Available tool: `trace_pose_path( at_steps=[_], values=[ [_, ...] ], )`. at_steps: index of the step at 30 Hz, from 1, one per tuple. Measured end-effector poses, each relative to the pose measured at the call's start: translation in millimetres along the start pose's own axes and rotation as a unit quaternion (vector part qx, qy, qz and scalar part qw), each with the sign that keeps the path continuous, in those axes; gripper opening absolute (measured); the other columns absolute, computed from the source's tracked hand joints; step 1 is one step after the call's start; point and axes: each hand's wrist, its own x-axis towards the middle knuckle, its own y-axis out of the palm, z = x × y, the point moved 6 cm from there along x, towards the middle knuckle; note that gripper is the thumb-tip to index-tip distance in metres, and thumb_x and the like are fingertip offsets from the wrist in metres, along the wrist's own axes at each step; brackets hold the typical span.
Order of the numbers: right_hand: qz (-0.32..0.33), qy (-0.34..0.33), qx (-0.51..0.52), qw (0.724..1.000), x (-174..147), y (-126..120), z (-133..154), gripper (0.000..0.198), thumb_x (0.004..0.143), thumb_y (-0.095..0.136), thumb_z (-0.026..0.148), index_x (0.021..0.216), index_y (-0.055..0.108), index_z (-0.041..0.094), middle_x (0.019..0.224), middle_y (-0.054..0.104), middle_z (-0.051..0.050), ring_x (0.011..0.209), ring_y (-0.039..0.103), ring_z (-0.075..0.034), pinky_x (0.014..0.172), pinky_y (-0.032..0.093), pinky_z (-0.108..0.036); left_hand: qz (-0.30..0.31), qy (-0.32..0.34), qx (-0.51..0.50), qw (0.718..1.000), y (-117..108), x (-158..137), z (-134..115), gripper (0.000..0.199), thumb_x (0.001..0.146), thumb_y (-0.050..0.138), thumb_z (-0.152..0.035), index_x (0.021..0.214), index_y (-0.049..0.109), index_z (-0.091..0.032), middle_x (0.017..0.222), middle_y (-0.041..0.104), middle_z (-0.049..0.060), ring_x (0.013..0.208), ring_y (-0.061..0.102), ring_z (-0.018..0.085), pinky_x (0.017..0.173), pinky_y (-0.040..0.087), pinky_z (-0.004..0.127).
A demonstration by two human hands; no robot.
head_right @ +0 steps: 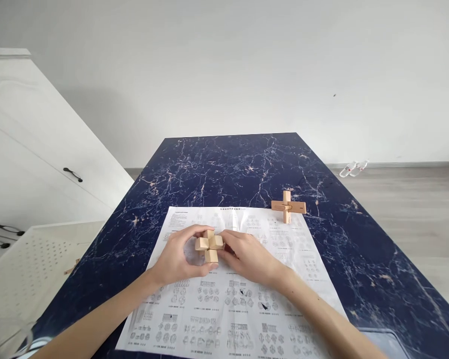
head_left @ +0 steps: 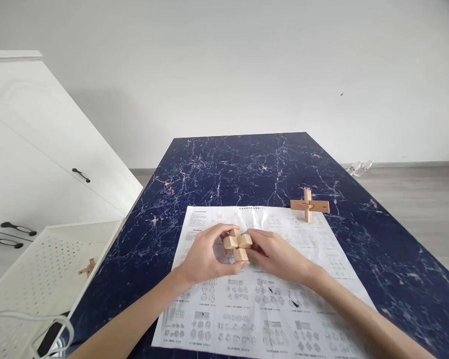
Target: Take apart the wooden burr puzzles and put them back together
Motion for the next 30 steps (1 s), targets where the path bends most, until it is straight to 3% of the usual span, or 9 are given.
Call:
trace_pose_path(
  at_steps=[3, 9, 17, 21, 23, 25, 28, 30],
  values=[
    [-0.024, -0.009, 0.016, 1.000, -1.3, 8.0, -1.5, 0.022, 0.099, 0.051, 0.015, 0.081, 0.045, 0.024, 0.081, 0.061, 0.000, 0.065, 0.053, -0.016, 0.060, 0.041, -0.029, -0.021, 0.030, 0.014, 0.999, -0.2, -1.1, -5.3, 0.057, 0.076, 0.095, -0.041, 0.125, 0.071, -0.027, 0.111, 0.078, 0.008, 0.095, 0.074, 0.029, 0.086, 0.060, 0.041],
    [-0.063, -0.015, -0.008, 0.998, -7.2, 18.1, -9.5, 0.021, 0.103, 0.049, 0.019, 0.082, 0.048, 0.024, 0.081, 0.062, -0.001, 0.065, 0.055, -0.016, 0.060, 0.042, -0.030, -0.050, 0.031, 0.023, 0.998, 0.8, -2.5, -6.4, 0.052, 0.073, 0.097, -0.041, 0.115, 0.069, -0.026, 0.100, 0.077, 0.007, 0.084, 0.072, 0.027, 0.076, 0.058, 0.039],
    [-0.121, 0.000, -0.035, 0.992, -10.7, 16.3, -0.7, 0.027, 0.097, 0.049, 0.016, 0.076, 0.036, 0.025, 0.069, 0.051, 0.002, 0.054, 0.039, -0.013, 0.052, 0.031, -0.028, -0.070, 0.039, 0.051, 0.995, 1.0, -3.2, -10.3, 0.052, 0.076, 0.095, -0.042, 0.115, 0.065, -0.026, 0.093, 0.073, 0.004, 0.080, 0.068, 0.024, 0.074, 0.057, 0.037],
    [-0.146, 0.015, -0.007, 0.989, -12.0, 15.8, 1.0, 0.026, 0.094, 0.053, 0.018, 0.074, 0.036, 0.025, 0.066, 0.048, 0.003, 0.054, 0.037, -0.013, 0.053, 0.031, -0.029, -0.086, 0.059, 0.061, 0.993, -2.9, -3.8, -13.1, 0.056, 0.077, 0.095, -0.043, 0.119, 0.063, -0.026, 0.094, 0.071, 0.004, 0.081, 0.069, 0.024, 0.075, 0.058, 0.038],
    [-0.101, 0.045, 0.055, 0.992, -10.9, 15.6, -0.9, 0.022, 0.095, 0.055, 0.019, 0.076, 0.044, 0.024, 0.067, 0.050, 0.003, 0.055, 0.039, -0.013, 0.053, 0.032, -0.028, -0.068, 0.080, 0.041, 0.994, -4.0, -3.8, -12.7, 0.058, 0.078, 0.095, -0.045, 0.122, 0.063, -0.026, 0.098, 0.073, 0.006, 0.083, 0.070, 0.025, 0.076, 0.060, 0.038],
    [0.001, 0.072, 0.135, 0.988, -9.5, 17.7, -0.9, 0.016, 0.097, 0.059, 0.022, 0.082, 0.055, 0.023, 0.070, 0.053, 0.003, 0.058, 0.042, -0.013, 0.054, 0.034, -0.028, -0.022, 0.099, 0.005, 0.995, -2.0, -3.5, -10.4, 0.059, 0.079, 0.093, -0.047, 0.126, 0.064, -0.026, 0.101, 0.075, 0.006, 0.083, 0.071, 0.024, 0.076, 0.061, 0.038],
    [0.126, 0.064, 0.232, 0.962, -9.8, 15.4, 6.1, 0.012, 0.104, 0.062, 0.029, 0.095, 0.064, 0.021, 0.083, 0.060, 0.001, 0.066, 0.048, -0.013, 0.059, 0.039, -0.027, 0.028, 0.130, -0.043, 0.990, 1.8, -4.2, -6.8, 0.064, 0.075, 0.095, -0.047, 0.127, 0.066, -0.025, 0.096, 0.073, 0.004, 0.076, 0.068, 0.021, 0.070, 0.060, 0.035],
    [0.160, 0.056, 0.279, 0.945, -10.1, 12.8, 8.7, 0.014, 0.106, 0.065, 0.033, 0.102, 0.069, 0.020, 0.088, 0.063, 0.000, 0.070, 0.050, -0.014, 0.063, 0.042, -0.027, 0.040, 0.145, -0.055, 0.987, 3.8, -4.7, -6.2, 0.069, 0.070, 0.097, -0.045, 0.128, 0.066, -0.025, 0.094, 0.072, 0.003, 0.073, 0.067, 0.019, 0.066, 0.058, 0.032]
  ],
)
